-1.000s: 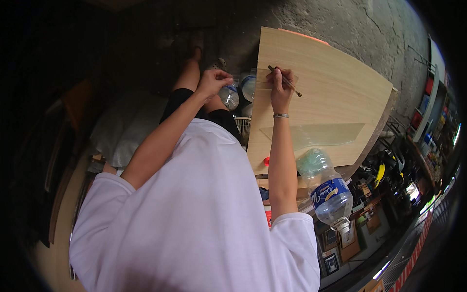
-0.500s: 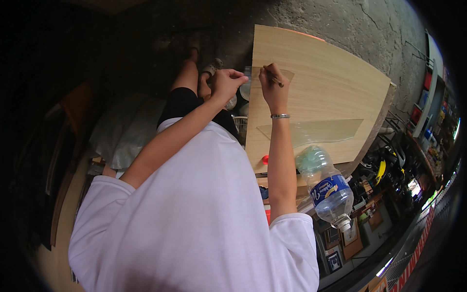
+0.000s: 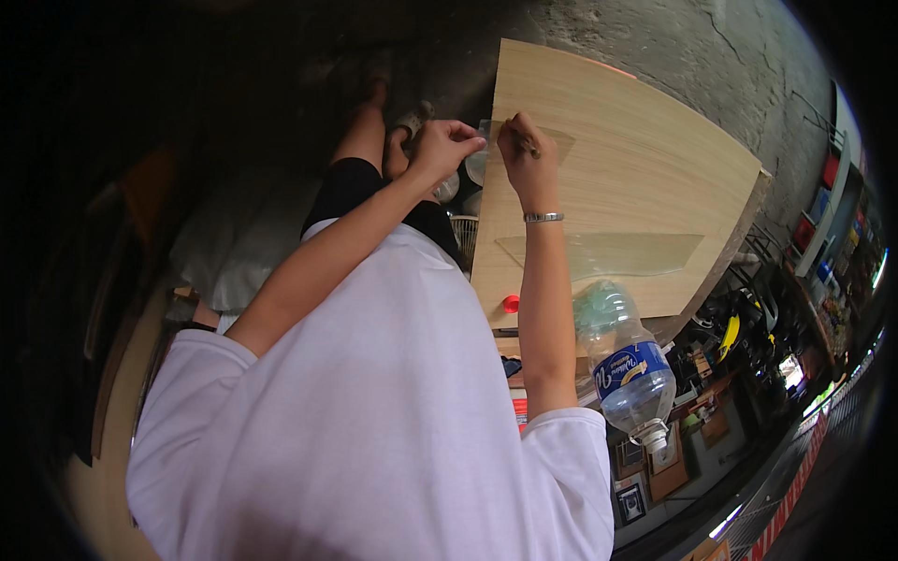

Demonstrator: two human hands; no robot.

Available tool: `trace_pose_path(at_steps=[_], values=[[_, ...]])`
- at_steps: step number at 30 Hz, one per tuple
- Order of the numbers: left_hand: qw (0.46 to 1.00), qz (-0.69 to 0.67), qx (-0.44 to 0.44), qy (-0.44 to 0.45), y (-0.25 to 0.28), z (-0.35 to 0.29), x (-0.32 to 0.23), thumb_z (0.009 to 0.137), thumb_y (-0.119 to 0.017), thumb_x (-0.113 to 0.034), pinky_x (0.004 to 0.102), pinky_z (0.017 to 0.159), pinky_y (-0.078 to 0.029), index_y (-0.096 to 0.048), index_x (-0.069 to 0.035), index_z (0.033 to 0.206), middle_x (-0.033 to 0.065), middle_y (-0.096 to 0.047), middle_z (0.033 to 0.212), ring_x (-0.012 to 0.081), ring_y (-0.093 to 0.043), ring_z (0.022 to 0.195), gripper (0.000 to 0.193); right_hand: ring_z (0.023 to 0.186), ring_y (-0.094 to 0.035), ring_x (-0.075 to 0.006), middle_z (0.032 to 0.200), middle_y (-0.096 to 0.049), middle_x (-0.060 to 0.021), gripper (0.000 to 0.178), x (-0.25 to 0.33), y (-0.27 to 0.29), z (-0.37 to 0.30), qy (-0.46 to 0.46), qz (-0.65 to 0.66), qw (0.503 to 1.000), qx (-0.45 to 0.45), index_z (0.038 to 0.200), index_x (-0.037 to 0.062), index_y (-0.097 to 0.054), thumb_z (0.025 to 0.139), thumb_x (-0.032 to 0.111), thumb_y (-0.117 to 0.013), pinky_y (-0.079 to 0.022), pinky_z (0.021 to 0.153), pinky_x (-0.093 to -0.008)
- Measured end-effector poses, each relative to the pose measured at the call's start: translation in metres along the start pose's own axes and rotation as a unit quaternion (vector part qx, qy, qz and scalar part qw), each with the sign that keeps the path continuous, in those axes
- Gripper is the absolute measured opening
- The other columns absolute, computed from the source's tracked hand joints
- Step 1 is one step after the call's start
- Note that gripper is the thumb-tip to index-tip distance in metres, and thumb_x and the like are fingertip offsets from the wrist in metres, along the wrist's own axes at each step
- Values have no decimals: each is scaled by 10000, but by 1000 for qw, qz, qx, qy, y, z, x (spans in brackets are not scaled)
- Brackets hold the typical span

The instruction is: The person applies a clear liquid finish to a light-colored wooden board using a small brush. They repeatedly dip the brush into a plastic bottle and spread the liquid over the board surface in smooth strokes, occasionally repositioning the board to reach different areas.

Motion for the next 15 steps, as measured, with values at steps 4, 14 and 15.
trace_pose_path(at_steps=[4,14,15], values=[[999,-5,32,14,-2,2,3,773,-794,-118,248,687,-508,-733,11,866,62,-719,782,103,-650,720,171,655,-632,-187,745,-628,-141,98,8,-5,-41,-27,-3,1000,-3,904,-12,-555,872,-8,-648,-481,622,-278],[995,-24,93,26,24,-7,19,829,-758,-87,241,751,-525,-714,19,932,61,-721,863,107,-661,784,154,694,-597,-95,796,-671,-83,121,-42,2,-19,-101,301,939,-129,1014,-3,-557,1004,118,-552,-470,629,-226],[994,-40,95,37,26,-7,22,831,-756,-89,241,759,-527,-714,19,930,62,-721,861,104,-662,789,152,691,-595,-93,789,-669,-80,118,-45,-2,-19,-107,307,937,-130,1010,-1,-554,1002,117,-554,-466,626,-224]])
Point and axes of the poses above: each hand's wrist, its own z-axis towards the middle knuckle, its own y-axis out of the back of the hand, x = y × z, the point moved 6 cm from there along z, towards the middle knuckle
